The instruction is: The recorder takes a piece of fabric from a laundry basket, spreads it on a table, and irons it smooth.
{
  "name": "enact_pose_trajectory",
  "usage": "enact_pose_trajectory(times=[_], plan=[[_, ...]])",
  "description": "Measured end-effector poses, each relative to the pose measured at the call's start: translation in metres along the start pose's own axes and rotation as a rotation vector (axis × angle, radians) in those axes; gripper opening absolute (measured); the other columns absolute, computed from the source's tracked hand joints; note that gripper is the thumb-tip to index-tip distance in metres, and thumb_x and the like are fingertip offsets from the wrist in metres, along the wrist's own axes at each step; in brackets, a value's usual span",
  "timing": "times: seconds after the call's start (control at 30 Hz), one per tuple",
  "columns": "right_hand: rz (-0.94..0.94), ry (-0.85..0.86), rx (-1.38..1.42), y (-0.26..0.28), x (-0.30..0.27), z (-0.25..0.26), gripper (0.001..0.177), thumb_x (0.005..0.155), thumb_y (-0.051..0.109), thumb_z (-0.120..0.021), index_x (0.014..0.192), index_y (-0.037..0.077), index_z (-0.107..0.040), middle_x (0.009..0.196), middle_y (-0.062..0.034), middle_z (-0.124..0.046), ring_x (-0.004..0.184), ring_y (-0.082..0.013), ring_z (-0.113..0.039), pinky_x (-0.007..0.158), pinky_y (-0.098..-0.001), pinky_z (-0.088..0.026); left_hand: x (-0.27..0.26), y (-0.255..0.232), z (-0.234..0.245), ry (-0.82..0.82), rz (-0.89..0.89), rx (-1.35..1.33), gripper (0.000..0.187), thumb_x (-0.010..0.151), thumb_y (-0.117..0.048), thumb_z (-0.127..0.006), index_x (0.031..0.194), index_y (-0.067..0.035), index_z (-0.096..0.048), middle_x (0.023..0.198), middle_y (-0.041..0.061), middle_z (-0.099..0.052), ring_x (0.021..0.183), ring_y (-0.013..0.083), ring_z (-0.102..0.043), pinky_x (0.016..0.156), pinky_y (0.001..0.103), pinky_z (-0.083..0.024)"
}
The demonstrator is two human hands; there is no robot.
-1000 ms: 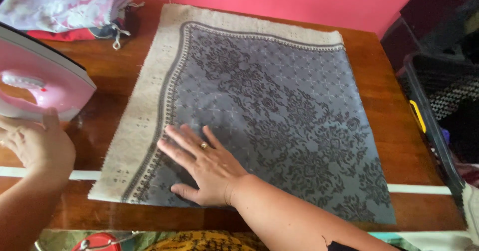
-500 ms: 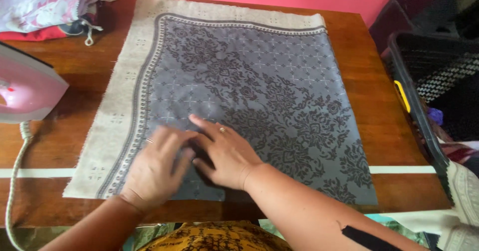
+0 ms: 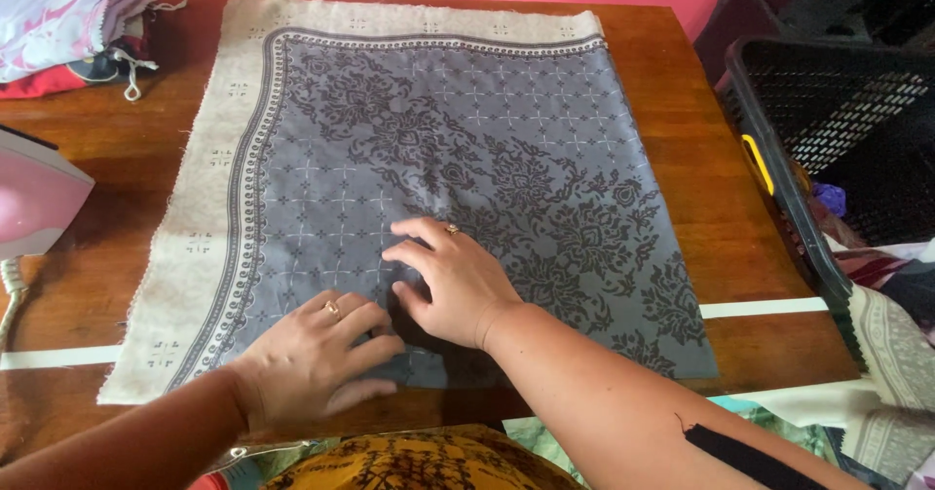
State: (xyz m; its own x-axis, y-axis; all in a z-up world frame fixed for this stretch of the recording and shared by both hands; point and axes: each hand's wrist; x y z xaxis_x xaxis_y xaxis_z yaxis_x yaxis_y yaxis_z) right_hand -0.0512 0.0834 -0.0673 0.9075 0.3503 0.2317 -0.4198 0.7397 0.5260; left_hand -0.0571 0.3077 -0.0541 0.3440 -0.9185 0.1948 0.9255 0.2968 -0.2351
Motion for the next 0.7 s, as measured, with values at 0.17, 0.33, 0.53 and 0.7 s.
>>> enact_pose_trajectory(times=[0.17, 0.33, 0.53, 0.7], plan=[[0.069, 0.033, 0.038, -0.007, 0.004, 0.002, 0.027, 0.093, 0.032, -0.070, 0.115, 0.017, -0.071, 0.130, -0.0046, -0.065, 0.119, -0.0295, -0.063, 0.103, -0.0420, -0.050, -0.001, 0.033, -0.022, 0.092, 0.236, -0.001, 0.012, 0.100, -0.011, -0.055, 0.103, -0.010, -0.066, 0.087, 0.009, -0.068, 0.075, 0.0233, -0.070, 0.068, 0.037, -0.058], [0.123, 0.078, 0.023, 0.006, 0.005, 0.019, 0.042, 0.090, 0.039, -0.071, 0.121, 0.010, -0.067, 0.124, -0.0096, -0.064, 0.114, -0.0322, -0.063, 0.101, -0.0444, -0.048, 0.030, 0.052, 0.008, -0.033, 0.733, -0.223, 0.017, 0.095, -0.022, -0.064, 0.109, -0.016, -0.069, 0.088, 0.016, -0.075, 0.082, 0.0350, -0.073, 0.076, 0.048, -0.058], [0.086, 0.061, -0.126, -0.010, -0.003, 0.019, 0.038, 0.078, 0.007, -0.068, 0.117, 0.008, -0.066, 0.117, -0.0093, -0.064, 0.108, -0.0321, -0.063, 0.095, -0.0456, -0.050, 0.049, 0.031, 0.047, 0.285, 0.819, -0.065, 0.024, 0.100, -0.038, -0.061, 0.118, -0.022, -0.063, 0.096, 0.012, -0.075, 0.092, 0.0324, -0.072, 0.084, 0.048, -0.055], [-0.134, 0.082, -0.130, -0.023, 0.001, 0.041, 0.036, 0.079, -0.009, -0.063, 0.108, 0.011, -0.069, 0.113, -0.0039, -0.064, 0.105, -0.0246, -0.065, 0.090, -0.0408, -0.055, 0.035, 0.028, 0.054, 0.644, 0.880, -0.031, 0.043, 0.099, -0.045, -0.061, 0.135, -0.023, -0.051, 0.117, 0.006, -0.067, 0.101, 0.0244, -0.071, 0.089, 0.036, -0.060]])
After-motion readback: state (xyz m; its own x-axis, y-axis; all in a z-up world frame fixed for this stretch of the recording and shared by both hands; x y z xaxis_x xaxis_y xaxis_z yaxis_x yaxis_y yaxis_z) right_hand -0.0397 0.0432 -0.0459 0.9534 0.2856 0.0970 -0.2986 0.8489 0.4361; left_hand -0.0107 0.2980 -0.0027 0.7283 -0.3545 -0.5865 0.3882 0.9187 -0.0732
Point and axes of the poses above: each hand's wrist, its own x-axis towards the middle knuckle, its own z-axis out of the back of the hand, y = z × x
